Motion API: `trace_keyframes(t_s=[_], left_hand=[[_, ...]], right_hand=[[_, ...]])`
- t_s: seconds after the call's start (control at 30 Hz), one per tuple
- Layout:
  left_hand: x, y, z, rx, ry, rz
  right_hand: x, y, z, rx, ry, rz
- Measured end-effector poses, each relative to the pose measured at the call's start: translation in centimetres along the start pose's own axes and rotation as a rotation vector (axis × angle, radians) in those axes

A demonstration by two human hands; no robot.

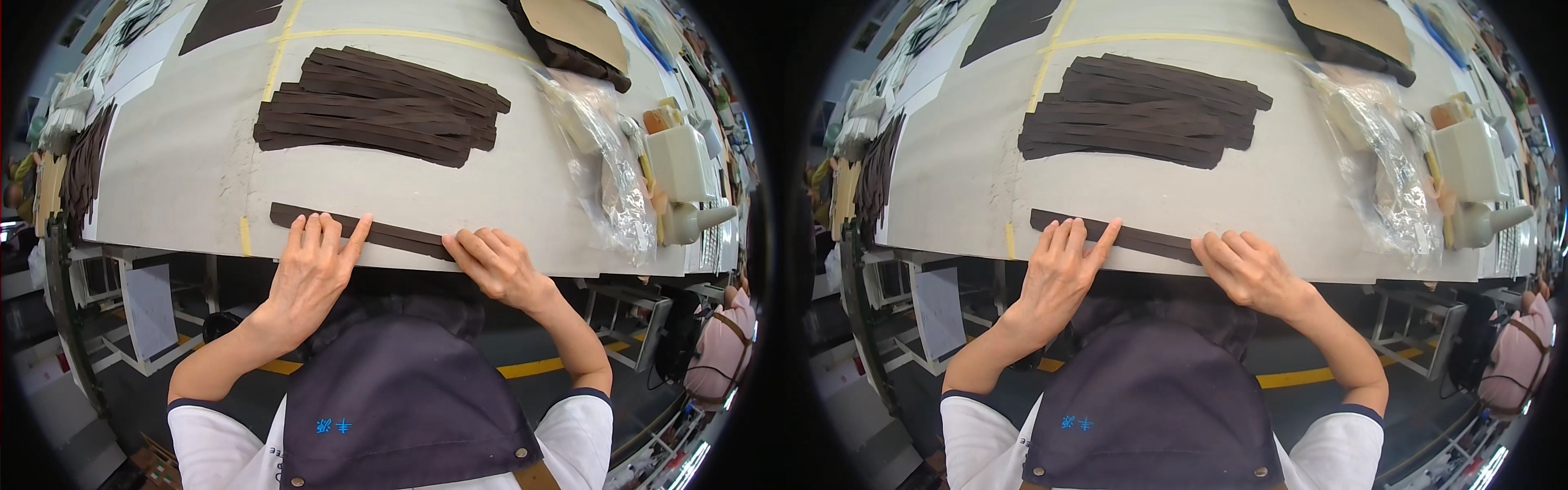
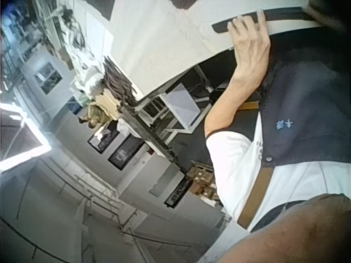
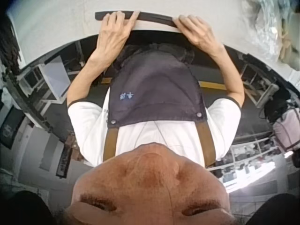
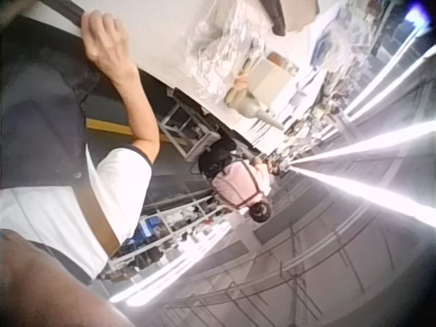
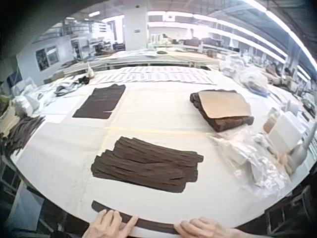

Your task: The person repeatedly folds long, dark brown fabric strips in half lengthwise on a white workbench. They smooth each folded strip with their hands and place it onto a growing stack of finished pieces. The process is continuous and repetitive throughout the clip.

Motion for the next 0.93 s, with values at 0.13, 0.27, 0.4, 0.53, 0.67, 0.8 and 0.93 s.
trace_keyframes(t_s=[0.13, 0.27, 0.4, 0.53, 0.67, 0.8, 0.93], left_hand=[[-0.6, 1.0, -0.5, 0.000, 0.003, 0.071], [-1.4, 1.3, -2.7, 0.295, -0.070, -0.223], [-0.7, -0.9, -3.2, 0.324, -0.015, -0.321], [-0.1, -1.1, -2.7, 0.303, 0.088, -0.304], [-2.9, 0.2, -6.6, 0.447, -0.017, -0.377], [-2.3, -0.8, -5.8, 0.402, 0.031, -0.396], [-2.0, -0.5, -5.5, 0.385, 0.062, -0.336]], right_hand=[[0.6, 0.4, 0.1, 0.011, -0.017, -0.001], [0.6, 0.1, 0.3, 0.039, -0.014, -0.026], [1.2, 0.5, 0.3, 0.058, -0.028, -0.008], [2.2, 0.7, 0.3, 0.067, -0.047, -0.023], [1.9, 0.5, 0.5, 0.073, -0.053, -0.062], [2.2, 0.9, 0.6, 0.083, -0.053, -0.079], [2.7, 0.9, 0.7, 0.104, -0.061, -0.078]])
Point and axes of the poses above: each hand's wrist, its own x-axis away from the middle knuckle, its own y-axis out of the back of the hand, z = x × y, the point moved 5 cm from there along -x, towards the middle knuckle, and after that the axes turned 4 degrees about y, right-handed, at the moved point
